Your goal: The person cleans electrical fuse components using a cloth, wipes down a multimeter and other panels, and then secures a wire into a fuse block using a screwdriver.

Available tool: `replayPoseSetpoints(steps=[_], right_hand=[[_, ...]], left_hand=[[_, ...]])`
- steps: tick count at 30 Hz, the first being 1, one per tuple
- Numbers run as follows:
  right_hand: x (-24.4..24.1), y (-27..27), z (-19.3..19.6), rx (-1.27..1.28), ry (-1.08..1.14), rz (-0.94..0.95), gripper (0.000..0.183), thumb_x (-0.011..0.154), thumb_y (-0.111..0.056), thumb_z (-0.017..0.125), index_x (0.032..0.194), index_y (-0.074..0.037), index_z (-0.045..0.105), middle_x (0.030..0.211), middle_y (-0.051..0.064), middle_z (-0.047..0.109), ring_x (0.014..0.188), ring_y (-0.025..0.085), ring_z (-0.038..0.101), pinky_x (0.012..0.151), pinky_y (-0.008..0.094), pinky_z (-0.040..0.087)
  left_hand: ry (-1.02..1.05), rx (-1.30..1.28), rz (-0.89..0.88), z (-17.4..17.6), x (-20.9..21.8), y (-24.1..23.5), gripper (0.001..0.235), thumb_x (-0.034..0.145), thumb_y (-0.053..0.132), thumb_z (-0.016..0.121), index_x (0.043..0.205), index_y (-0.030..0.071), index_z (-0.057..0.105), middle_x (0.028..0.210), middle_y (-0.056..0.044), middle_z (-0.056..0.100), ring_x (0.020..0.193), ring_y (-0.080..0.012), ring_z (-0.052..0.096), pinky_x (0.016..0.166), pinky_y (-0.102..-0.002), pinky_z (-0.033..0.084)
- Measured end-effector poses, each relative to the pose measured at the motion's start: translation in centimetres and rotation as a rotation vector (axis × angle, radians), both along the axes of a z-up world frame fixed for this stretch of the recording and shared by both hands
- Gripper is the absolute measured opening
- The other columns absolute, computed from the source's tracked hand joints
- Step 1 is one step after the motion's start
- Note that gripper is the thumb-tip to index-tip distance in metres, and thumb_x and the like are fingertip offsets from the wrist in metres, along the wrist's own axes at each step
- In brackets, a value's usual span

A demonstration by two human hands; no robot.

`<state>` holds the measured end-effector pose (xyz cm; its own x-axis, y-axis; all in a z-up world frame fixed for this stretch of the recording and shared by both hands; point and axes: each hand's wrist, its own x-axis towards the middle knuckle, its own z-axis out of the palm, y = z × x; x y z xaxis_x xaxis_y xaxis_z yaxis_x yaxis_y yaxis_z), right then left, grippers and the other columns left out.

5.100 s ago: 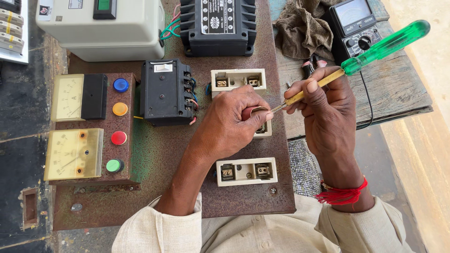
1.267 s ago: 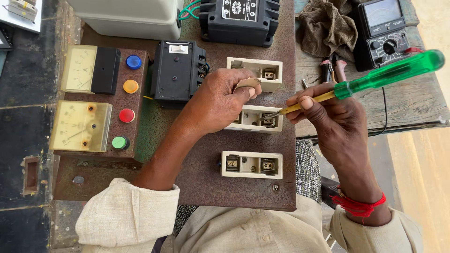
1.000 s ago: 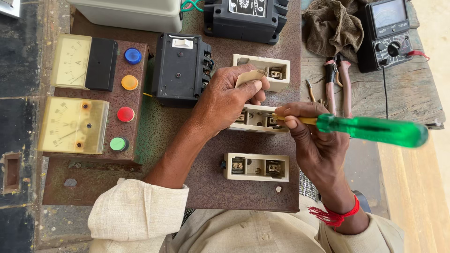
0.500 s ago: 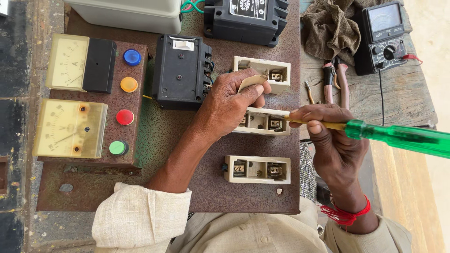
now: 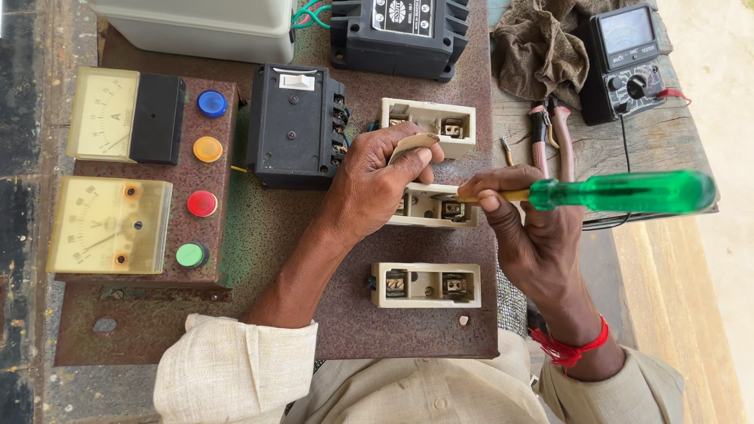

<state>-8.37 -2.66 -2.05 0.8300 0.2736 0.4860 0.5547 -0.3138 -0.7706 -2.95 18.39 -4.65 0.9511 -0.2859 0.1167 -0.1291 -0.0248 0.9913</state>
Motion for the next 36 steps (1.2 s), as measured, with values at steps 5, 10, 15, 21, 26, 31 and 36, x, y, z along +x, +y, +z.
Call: replayPoseSetpoints(steps=[5,10,15,21,26,31,36], right_hand=[[1.5,0.0,1.5,-0.171,0.158,-0.04,0.014,0.11,-0.019,0.058,0.111,-0.008,0.065,0.095,0.003,0.075,0.082,0.013,0.071,0.074,0.028,0.055],[2.2,0.0,2.1,-0.162,0.143,-0.001,0.019,0.111,-0.019,0.057,0.107,-0.004,0.067,0.099,0.005,0.075,0.088,0.014,0.072,0.08,0.03,0.058],[1.7,-0.2,2.0,-0.169,0.101,0.019,0.02,0.11,-0.018,0.058,0.105,-0.001,0.067,0.099,0.007,0.075,0.091,0.014,0.072,0.083,0.031,0.057],[1.7,0.3,1.4,0.067,0.241,0.041,0.018,0.109,-0.019,0.057,0.109,-0.002,0.063,0.104,0.007,0.075,0.1,0.013,0.073,0.092,0.031,0.06],[1.2,0.4,0.2,0.084,0.224,0.089,0.017,0.113,-0.017,0.058,0.11,-0.002,0.065,0.1,0.009,0.074,0.097,0.017,0.073,0.09,0.031,0.059],[1.3,0.0,-0.3,0.125,0.262,0.037,0.017,0.111,-0.019,0.057,0.111,-0.002,0.062,0.104,0.01,0.074,0.101,0.017,0.072,0.092,0.032,0.06],[1.1,-1.0,-0.4,0.459,0.35,0.193,0.017,0.116,-0.02,0.056,0.115,-0.004,0.063,0.101,0.011,0.072,0.095,0.016,0.071,0.09,0.033,0.059]], left_hand=[[-0.003,-0.038,-0.014,-0.1,-0.1,0.0,0.02,0.1,0.017,0.056,0.102,0.007,0.072,0.077,0.0,0.068,0.076,-0.0077,0.065,0.073,-0.03,0.054],[0.024,-0.027,-0.015,0.0,0.0,0.0,0.019,0.099,0.016,0.056,0.102,0.006,0.073,0.077,-0.001,0.067,0.075,-0.008,0.064,0.071,-0.03,0.053],[0.035,-0.049,-0.012,-0.1,0.0,-0.1,0.02,0.099,0.017,0.056,0.102,0.006,0.072,0.078,-0.001,0.068,0.076,-0.0074,0.066,0.071,-0.029,0.056],[0.038,-0.053,-0.019,-0.2,-0.1,-0.1,0.02,0.099,0.017,0.057,0.103,0.004,0.072,0.079,-0.003,0.068,0.076,-0.0085,0.065,0.07,-0.029,0.053],[0.025,-0.054,-0.012,-0.1,-0.2,0.1,0.021,0.099,0.017,0.056,0.102,0.005,0.073,0.079,-0.002,0.069,0.077,-0.0086,0.067,0.071,-0.029,0.055],[0.012,-0.042,-0.008,-0.3,0.0,0.0,0.02,0.1,0.017,0.057,0.103,0.006,0.073,0.079,-0.002,0.069,0.077,-0.0086,0.067,0.071,-0.03,0.055],[0.02,-0.055,-0.009,-0.8,0.0,0.0,0.02,0.1,0.017,0.056,0.102,0.006,0.073,0.078,-0.003,0.069,0.076,-0.0082,0.067,0.07,-0.03,0.055]])
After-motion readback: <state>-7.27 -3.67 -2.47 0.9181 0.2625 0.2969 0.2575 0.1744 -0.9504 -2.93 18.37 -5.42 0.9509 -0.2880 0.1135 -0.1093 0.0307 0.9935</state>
